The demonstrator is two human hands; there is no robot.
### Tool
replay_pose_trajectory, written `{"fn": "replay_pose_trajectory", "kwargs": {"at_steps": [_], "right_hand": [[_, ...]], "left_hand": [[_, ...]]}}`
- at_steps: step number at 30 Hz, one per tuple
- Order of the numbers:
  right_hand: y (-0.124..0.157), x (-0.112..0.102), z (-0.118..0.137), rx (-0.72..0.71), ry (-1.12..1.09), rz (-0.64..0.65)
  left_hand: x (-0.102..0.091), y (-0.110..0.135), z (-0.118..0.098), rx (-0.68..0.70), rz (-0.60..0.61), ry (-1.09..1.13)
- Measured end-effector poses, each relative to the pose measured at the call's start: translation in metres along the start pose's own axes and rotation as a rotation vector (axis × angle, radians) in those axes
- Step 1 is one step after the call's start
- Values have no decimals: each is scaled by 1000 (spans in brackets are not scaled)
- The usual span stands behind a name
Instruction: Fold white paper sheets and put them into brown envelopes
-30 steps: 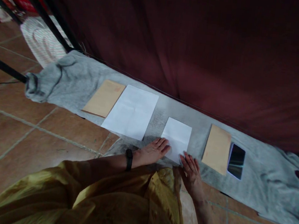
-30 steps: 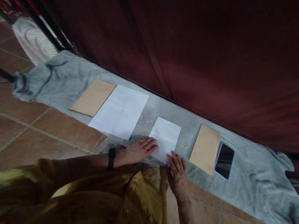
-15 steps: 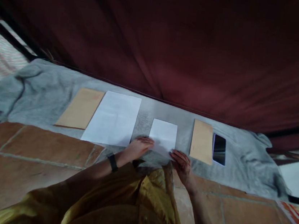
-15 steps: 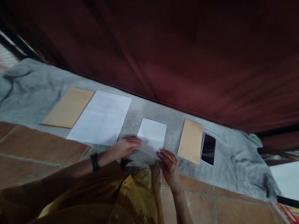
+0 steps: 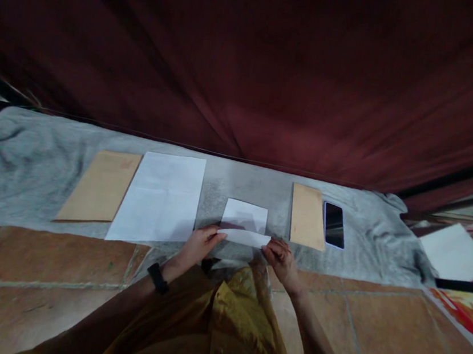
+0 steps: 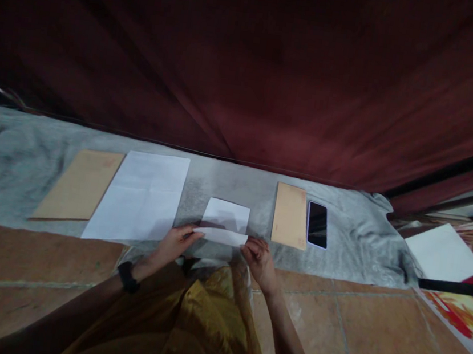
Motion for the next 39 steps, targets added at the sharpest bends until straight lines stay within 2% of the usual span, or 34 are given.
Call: {"fn": "replay_pose_trajectory", "kwargs": {"at_steps": [3, 7, 12, 16, 24, 28, 34, 39], "right_hand": [[-10, 1, -1, 49, 34, -43], [-17, 3, -5, 138, 44, -93], [-17, 11, -12, 236, 69, -76], [-18, 13, -15, 270, 157, -133], [-23, 16, -18, 384, 254, -163], [-27, 17, -19, 448, 312, -120], [-31, 17, -20, 528, 514, -22], [-35, 18, -16, 545, 636, 44]], "left_hand": [[-1, -7, 4, -48, -62, 8], [0, -9, 8, -101, -37, -9], [-1, -10, 8, -145, -57, -126], [-1, -19, 5, -202, -105, -272], [6, -39, 5, -243, -21, -483], [8, -43, 4, -247, 9, -541], [8, -49, 1, -262, 28, -600], [9, -53, 3, -282, 43, -638]]}}
Point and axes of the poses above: each hand's wrist, its own y-axis away from the middle knuckle, its own x-axis out of the palm, z = x × y, the point moved 9 cm from there along -y, towards the middle knuckle, and after that the axes turned 13 degrees about -z, right-handed, at the moved point
